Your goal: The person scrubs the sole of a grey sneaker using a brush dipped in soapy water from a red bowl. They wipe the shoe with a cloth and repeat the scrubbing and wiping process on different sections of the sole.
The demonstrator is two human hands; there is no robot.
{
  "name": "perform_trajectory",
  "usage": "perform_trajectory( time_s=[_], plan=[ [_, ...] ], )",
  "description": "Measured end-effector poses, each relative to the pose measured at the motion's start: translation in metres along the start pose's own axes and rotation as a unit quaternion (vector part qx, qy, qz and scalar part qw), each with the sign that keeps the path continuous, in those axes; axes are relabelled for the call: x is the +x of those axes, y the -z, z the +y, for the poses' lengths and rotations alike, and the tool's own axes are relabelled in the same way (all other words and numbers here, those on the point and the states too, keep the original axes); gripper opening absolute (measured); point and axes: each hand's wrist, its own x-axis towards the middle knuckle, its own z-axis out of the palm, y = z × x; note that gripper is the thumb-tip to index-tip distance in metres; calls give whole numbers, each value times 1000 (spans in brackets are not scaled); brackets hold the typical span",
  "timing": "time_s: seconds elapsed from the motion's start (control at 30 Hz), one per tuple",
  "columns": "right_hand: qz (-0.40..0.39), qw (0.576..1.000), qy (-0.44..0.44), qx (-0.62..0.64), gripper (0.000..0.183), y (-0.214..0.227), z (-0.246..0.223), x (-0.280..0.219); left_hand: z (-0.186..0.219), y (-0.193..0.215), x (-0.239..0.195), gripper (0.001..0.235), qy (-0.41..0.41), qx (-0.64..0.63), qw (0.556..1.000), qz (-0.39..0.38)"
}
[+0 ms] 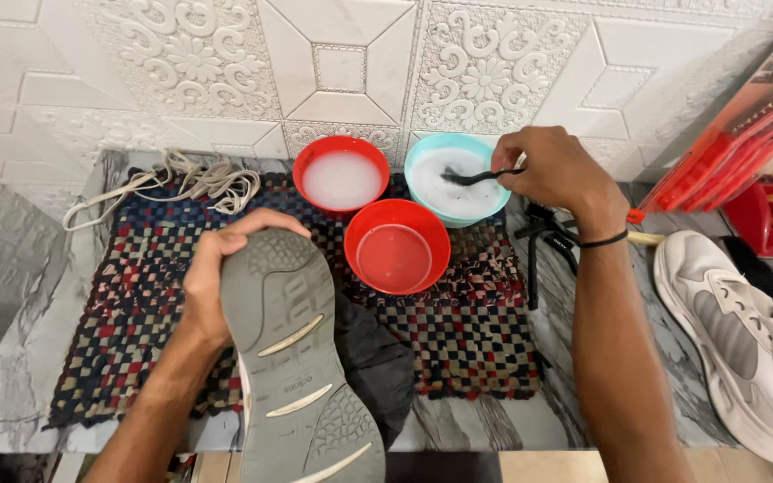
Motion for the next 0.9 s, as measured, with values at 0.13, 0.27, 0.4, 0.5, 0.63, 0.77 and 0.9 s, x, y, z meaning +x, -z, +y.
perform_trajectory(
  time_s=[0.13,0.27,0.4,0.5,0.63,0.77,0.9],
  plan=[
    [-26,1000,-6,-9,13,4,-13,-4,17,-7,12,68,7,3,1000,-7],
    [-33,995,-23,-87,9,0,-5,-3,-3,-20,25,70,-17,-21,1000,2],
    [-67,996,-28,-41,14,17,-29,-13,-20,-22,29,67,14,-58,998,-12],
    [-37,998,-20,-48,13,15,-23,-8,-19,-19,34,65,8,-57,998,-27],
    [-59,998,-24,-30,15,15,-28,-10,-24,-15,33,66,16,-76,997,-26],
    [-43,999,-33,-1,22,17,-28,-14,-30,-11,22,67,39,-114,993,-3],
    [25,999,36,-1,11,35,-31,-29,-28,-9,17,62,70,-189,979,26]
  ],
)
